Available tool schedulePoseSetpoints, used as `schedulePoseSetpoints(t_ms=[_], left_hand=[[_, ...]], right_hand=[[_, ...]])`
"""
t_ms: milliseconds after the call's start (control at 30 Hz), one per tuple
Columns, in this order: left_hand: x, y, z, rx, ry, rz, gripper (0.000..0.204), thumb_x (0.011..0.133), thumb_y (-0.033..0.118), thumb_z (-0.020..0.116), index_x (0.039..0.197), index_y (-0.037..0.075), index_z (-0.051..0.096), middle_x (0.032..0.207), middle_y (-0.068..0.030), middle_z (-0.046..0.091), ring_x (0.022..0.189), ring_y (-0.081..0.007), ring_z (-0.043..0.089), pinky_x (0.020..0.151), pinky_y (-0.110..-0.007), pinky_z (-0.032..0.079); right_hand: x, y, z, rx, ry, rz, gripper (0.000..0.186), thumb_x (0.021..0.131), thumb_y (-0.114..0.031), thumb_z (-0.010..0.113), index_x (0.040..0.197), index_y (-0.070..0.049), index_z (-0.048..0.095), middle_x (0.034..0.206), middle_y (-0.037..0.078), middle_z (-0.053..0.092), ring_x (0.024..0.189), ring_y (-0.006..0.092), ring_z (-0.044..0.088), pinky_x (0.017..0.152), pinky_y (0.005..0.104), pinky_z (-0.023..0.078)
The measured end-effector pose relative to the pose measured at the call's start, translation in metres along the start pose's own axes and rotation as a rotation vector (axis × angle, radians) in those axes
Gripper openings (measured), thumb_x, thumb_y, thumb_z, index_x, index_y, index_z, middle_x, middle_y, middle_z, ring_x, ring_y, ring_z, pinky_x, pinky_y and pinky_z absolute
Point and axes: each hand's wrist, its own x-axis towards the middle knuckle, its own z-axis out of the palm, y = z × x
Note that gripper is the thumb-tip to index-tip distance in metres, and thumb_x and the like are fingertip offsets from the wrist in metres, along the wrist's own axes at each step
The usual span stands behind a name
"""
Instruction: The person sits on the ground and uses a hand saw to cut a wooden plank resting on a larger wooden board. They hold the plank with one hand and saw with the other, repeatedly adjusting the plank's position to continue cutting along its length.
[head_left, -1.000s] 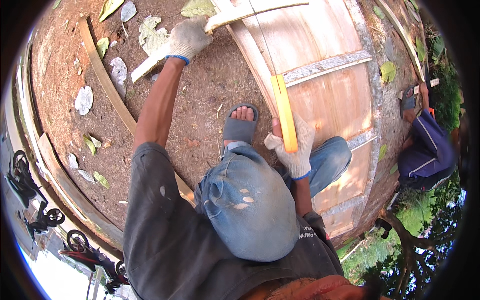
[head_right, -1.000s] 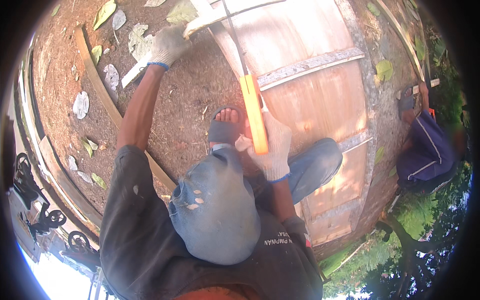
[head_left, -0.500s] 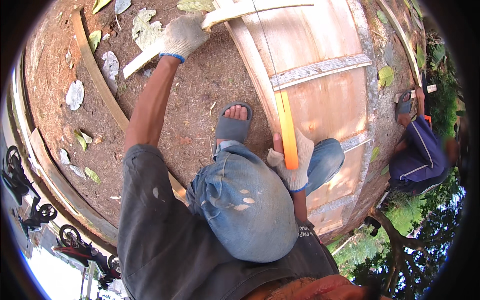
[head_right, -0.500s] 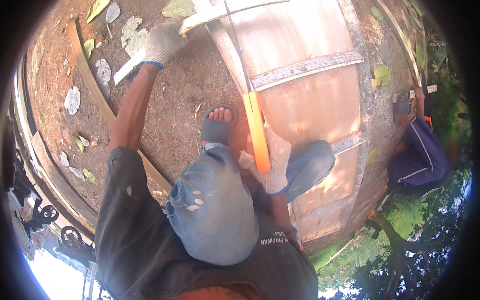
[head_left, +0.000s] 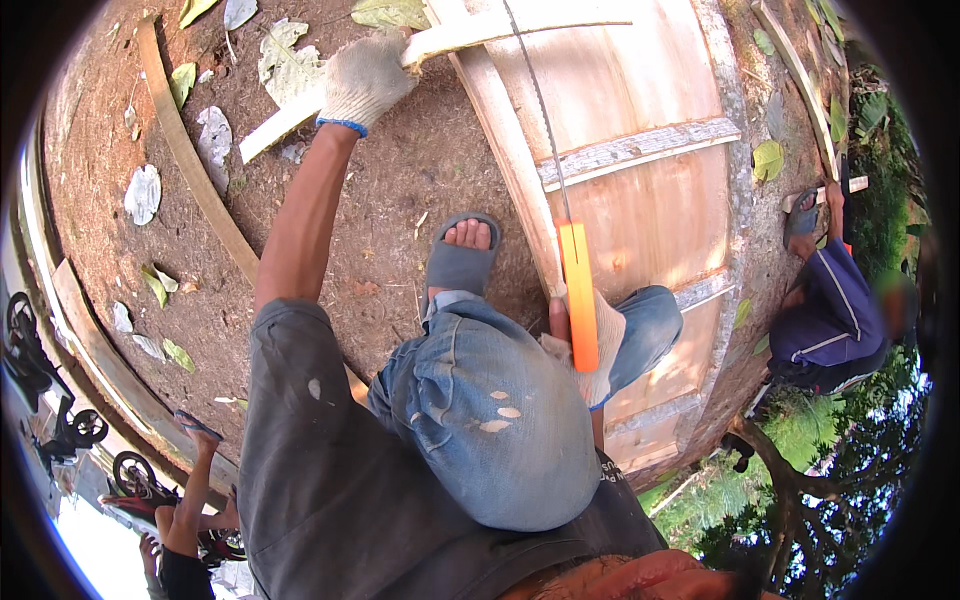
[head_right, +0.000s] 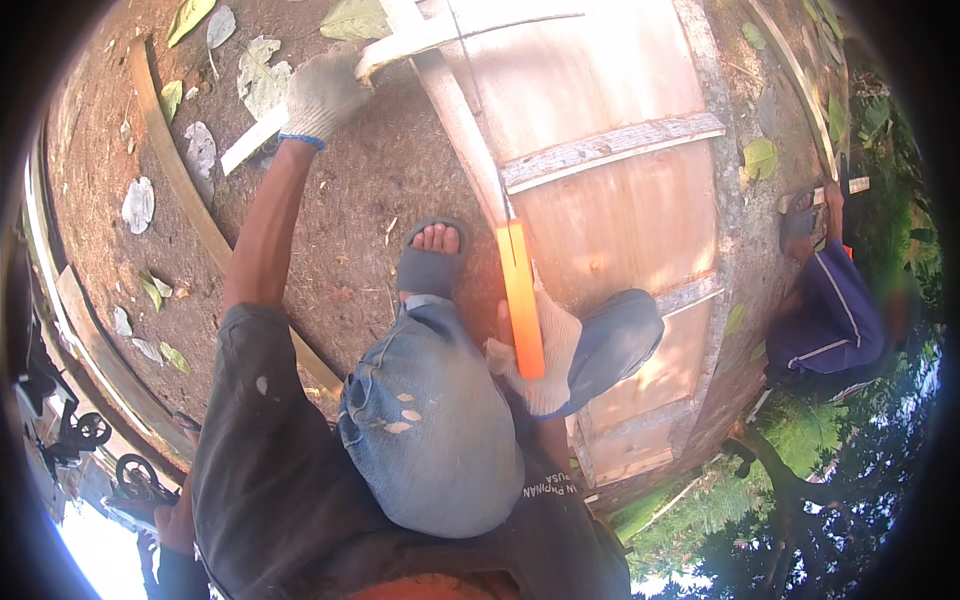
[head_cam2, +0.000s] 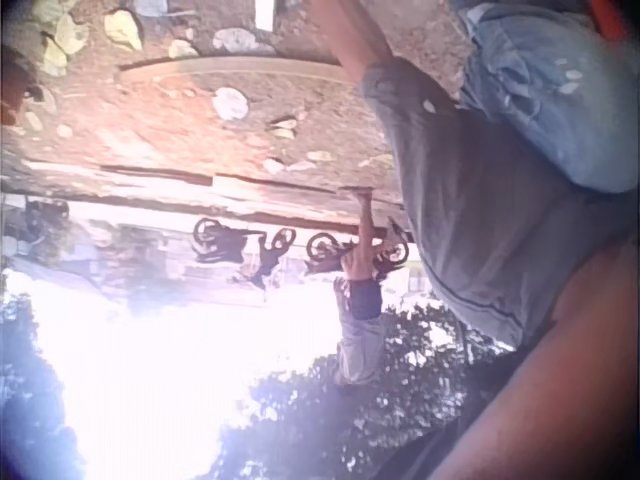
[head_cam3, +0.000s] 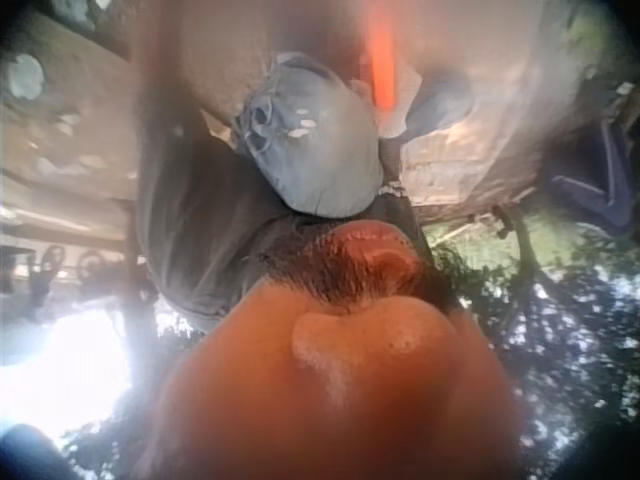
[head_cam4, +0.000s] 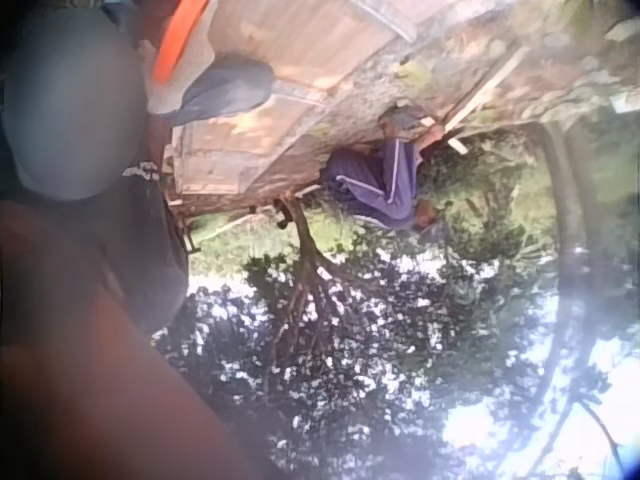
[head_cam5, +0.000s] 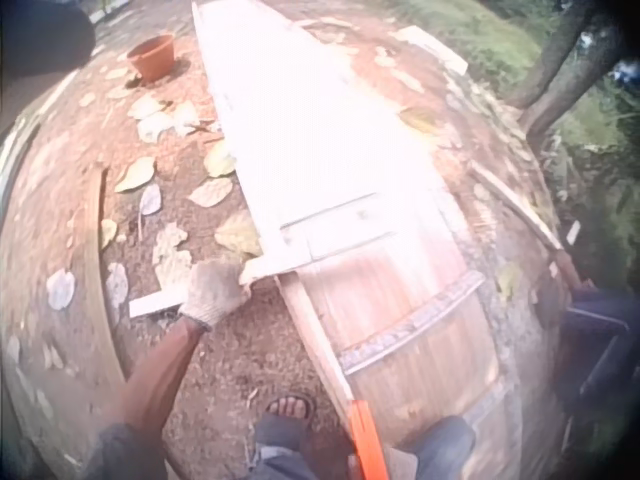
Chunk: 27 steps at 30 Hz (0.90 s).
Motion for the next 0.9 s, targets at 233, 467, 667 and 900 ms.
schedulePoseSetpoints(t_ms=[233, 467, 667, 900], left_hand=[[0.005, -0.006, -0.004, -0.023, 0.003, 0.025, 0.031, 0.082, 0.031, 0.074, 0.11, 0.017, 0.075, 0.097, -0.0137, 0.076, 0.091, -0.0328, 0.075, 0.08, -0.047, 0.061], [0.004, -0.011, -0.006, -0.02, -0.003, 0.008, 0.032, 0.082, 0.031, 0.074, 0.109, 0.014, 0.075, 0.094, -0.0153, 0.076, 0.088, -0.0336, 0.075, 0.079, -0.046, 0.061], [0.011, -0.001, -0.011, 0.005, -0.02, 0.017, 0.032, 0.084, 0.034, 0.074, 0.109, 0.014, 0.074, 0.094, -0.0151, 0.076, 0.089, -0.0335, 0.075, 0.078, -0.046, 0.061], [-0.019, 0.005, 0.004, 0.113, -0.008, 0.14, 0.038, 0.084, 0.032, 0.078, 0.116, 0.012, 0.069, 0.095, -0.0146, 0.075, 0.088, -0.0309, 0.075, 0.074, -0.044, 0.061]], right_hand=[[0.093, 0.005, 0.044, 0.192, -0.019, -0.057, 0.022, 0.082, -0.011, 0.082, 0.095, -0.001, 0.067, 0.075, 0.013, 0.068, 0.064, 0.0284, 0.068, 0.061, 0.0358, 0.053], [-0.037, 0.002, -0.025, -0.131, -0.135, -0.022, 0.032, 0.079, -0.014, 0.076, 0.107, 0.0, 0.069, 0.076, 0.013, 0.064, 0.065, 0.0348, 0.065, 0.061, 0.0386, 0.053], [0.121, 0.011, 0.046, -0.019, -0.062, -0.174, 0.018, 0.088, -0.012, 0.079, 0.089, 0.0, 0.066, 0.07, 0.011, 0.064, 0.059, 0.0177, 0.058, 0.057, 0.0335, 0.048], [0.041, -0.006, 0.031, -0.067, -0.05, -0.081, 0.029, 0.077, -0.014, 0.084, 0.096, -0.005, 0.065, 0.078, 0.014, 0.067, 0.067, 0.0333, 0.068, 0.063, 0.0388, 0.054]])
